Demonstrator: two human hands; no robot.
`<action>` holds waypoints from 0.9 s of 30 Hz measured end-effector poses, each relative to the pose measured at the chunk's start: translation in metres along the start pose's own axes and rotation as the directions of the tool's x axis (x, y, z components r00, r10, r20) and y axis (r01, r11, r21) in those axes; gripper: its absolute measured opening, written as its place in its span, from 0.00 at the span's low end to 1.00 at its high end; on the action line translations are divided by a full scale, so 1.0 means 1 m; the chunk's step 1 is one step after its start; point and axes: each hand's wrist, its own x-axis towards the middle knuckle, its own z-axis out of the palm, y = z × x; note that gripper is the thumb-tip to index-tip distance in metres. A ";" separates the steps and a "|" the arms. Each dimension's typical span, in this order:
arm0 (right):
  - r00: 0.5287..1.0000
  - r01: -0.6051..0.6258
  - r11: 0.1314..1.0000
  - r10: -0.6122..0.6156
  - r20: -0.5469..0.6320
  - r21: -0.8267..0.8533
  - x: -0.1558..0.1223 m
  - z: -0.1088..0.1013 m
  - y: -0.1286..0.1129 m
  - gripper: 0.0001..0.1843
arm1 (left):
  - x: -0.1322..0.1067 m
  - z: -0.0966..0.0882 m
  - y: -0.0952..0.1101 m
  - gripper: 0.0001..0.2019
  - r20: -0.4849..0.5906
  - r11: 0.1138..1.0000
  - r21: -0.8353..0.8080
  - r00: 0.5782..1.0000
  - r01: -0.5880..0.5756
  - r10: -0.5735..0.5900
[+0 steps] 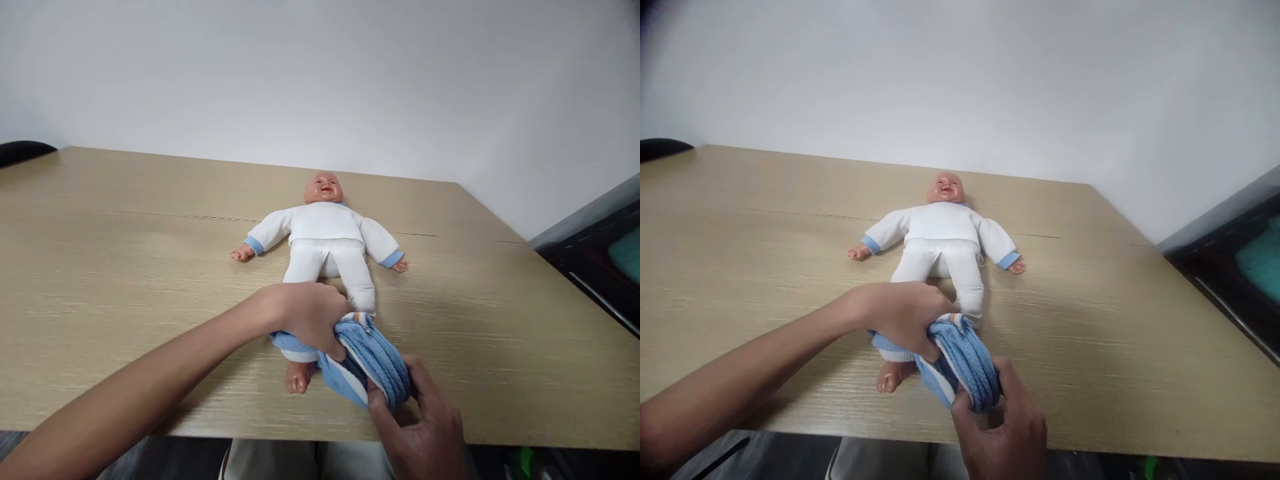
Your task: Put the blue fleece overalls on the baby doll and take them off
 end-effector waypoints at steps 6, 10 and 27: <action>0.948 0.298 0.950 -0.306 -0.090 -0.095 0.009 -0.002 0.021 0.11 | 0.000 0.005 0.002 0.28 -0.016 0.997 0.017 0.997 0.070 -0.070; 0.992 0.118 0.986 -0.122 0.027 0.122 0.005 0.003 0.021 0.17 | 0.002 0.006 0.000 0.26 -0.023 0.998 0.007 0.998 0.057 -0.057; 0.917 -0.396 0.574 0.215 0.335 0.717 0.009 0.022 0.022 0.14 | -0.027 0.013 -0.010 0.29 -0.236 0.795 -0.596 0.971 -0.113 -0.039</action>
